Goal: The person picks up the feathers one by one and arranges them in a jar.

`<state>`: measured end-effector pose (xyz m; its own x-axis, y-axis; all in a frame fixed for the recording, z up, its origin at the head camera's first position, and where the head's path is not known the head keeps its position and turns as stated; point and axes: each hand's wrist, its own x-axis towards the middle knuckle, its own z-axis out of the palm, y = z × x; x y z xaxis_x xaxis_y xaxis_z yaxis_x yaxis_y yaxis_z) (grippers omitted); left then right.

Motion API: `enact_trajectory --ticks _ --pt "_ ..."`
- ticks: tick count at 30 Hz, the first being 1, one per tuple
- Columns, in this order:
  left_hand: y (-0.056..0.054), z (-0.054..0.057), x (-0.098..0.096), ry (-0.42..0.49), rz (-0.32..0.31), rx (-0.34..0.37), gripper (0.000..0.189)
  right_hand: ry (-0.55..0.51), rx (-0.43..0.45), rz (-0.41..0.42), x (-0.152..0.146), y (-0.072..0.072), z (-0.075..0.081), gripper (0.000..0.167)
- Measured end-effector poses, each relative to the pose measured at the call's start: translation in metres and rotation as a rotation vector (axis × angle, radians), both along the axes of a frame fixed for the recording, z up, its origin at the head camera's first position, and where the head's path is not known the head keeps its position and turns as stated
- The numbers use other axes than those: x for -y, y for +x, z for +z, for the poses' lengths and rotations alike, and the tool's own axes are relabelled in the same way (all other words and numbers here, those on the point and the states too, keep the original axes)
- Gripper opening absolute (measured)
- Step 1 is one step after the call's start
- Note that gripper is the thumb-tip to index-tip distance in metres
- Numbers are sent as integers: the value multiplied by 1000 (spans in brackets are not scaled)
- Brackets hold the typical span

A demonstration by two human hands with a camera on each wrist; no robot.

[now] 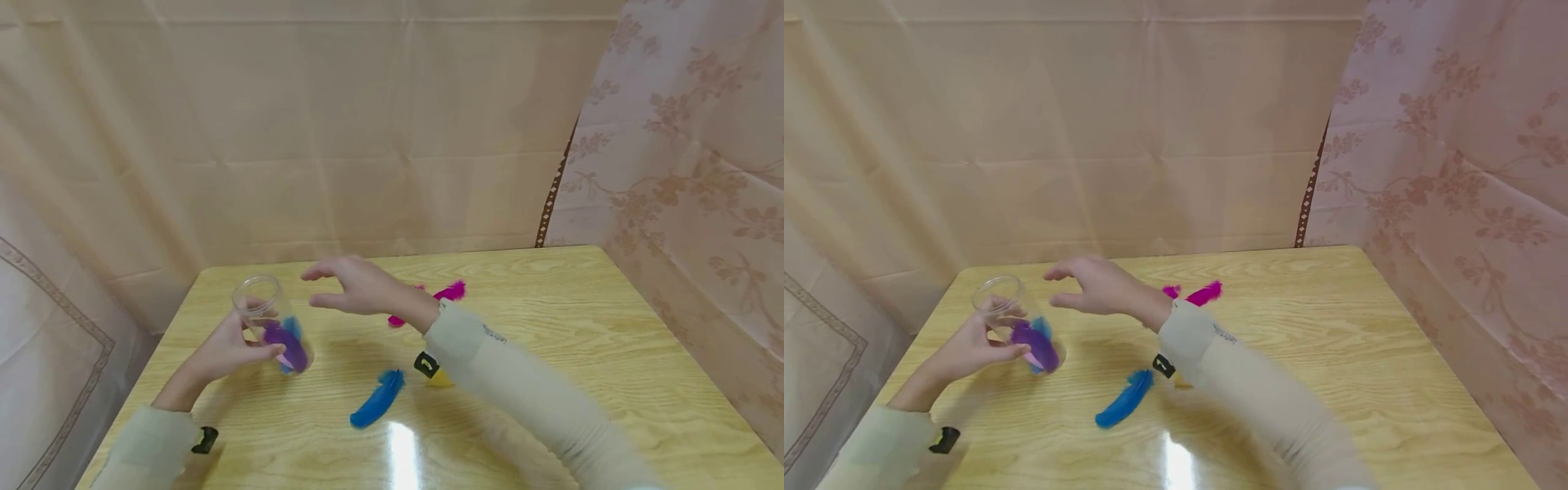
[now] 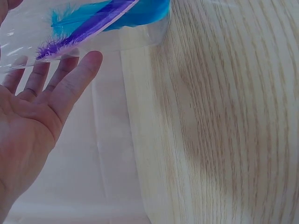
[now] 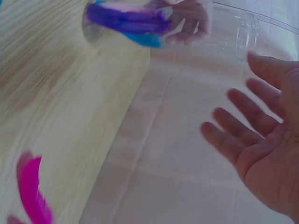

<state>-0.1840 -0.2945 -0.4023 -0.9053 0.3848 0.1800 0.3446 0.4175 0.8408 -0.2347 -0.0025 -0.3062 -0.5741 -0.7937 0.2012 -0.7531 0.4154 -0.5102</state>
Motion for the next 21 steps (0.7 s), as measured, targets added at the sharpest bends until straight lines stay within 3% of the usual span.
enact_trajectory --ticks 4,10,15,21 --pt "-1 2 -3 -12 3 -6 65 78 28 -29 -26 2 -2 43" --pt "-4 3 -1 -2 -6 -4 67 85 120 -72 -57 5 -18 37" --pt "-9 1 2 6 -16 -10 66 135 107 -120 -73 10 -42 34" --pt "-16 -1 6 18 -28 -6 66 138 187 -161 -87 16 -74 33"
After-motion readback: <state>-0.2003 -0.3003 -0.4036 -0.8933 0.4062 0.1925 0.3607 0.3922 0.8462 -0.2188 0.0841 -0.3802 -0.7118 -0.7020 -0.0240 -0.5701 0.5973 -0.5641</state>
